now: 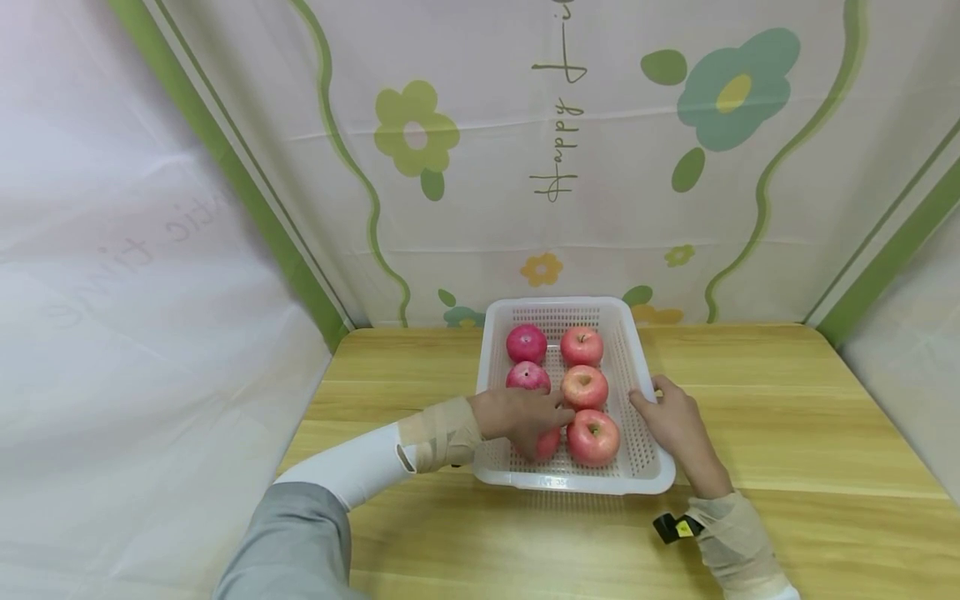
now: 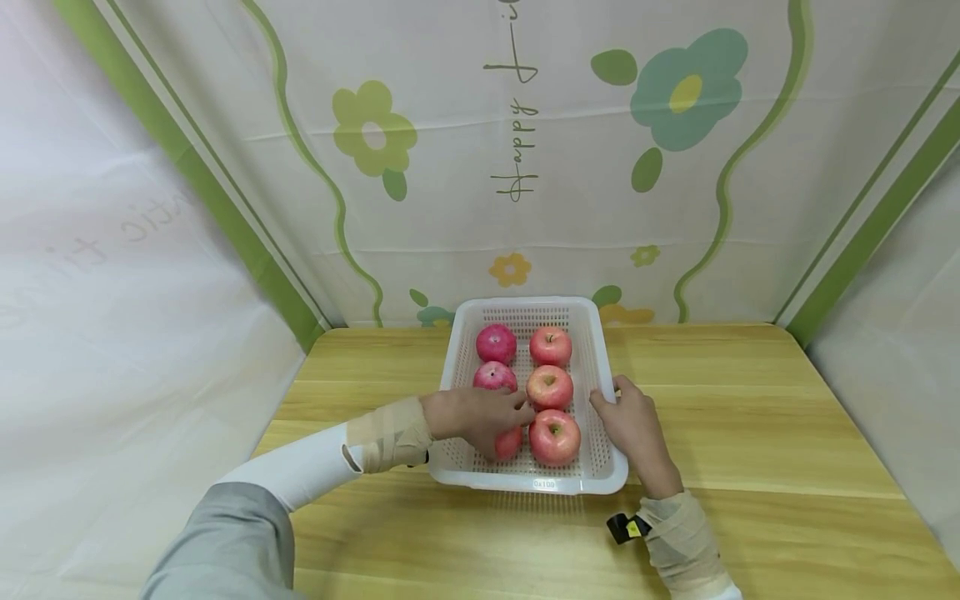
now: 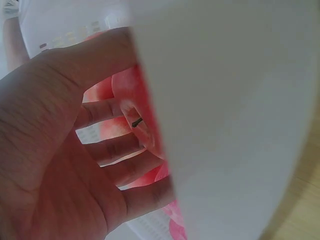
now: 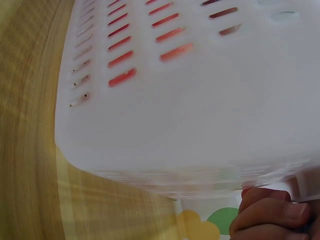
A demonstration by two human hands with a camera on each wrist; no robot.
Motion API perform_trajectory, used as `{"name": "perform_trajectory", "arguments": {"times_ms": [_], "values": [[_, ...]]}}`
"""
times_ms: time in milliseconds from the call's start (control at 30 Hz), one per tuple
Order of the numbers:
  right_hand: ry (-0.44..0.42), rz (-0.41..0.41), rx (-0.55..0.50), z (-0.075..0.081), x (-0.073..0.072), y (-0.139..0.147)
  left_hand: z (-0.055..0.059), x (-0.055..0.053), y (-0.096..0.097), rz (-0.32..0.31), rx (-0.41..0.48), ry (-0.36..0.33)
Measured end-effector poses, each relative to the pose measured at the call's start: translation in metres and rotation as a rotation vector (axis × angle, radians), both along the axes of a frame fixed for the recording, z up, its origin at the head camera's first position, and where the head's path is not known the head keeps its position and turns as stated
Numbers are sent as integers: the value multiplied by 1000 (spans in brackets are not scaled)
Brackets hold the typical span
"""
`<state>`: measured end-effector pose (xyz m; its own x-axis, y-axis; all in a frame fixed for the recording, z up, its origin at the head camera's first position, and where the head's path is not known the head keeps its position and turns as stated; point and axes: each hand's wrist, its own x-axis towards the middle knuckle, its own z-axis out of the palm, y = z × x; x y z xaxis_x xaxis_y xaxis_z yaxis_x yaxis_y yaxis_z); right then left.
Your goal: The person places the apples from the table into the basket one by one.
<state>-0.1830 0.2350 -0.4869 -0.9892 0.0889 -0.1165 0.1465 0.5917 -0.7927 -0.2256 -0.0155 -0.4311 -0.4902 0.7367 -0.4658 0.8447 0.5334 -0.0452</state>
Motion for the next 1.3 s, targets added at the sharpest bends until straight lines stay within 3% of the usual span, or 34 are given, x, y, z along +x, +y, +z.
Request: {"name": "perform_trajectory", "arguments": {"times_ms": [367,833,1067,1300], "values": [[1,14,-19,-1,2,-1,0,1,-2,38,-6,-19],[-2,6,-25,-1,2,-1,2,0,-3,31,-9,-23],[-3,20,-6,0,1,0,0,-4,-10,20,43,-53],[-5,43,19,1,0,1,8,-9,-20,-27,119,-34]]}}
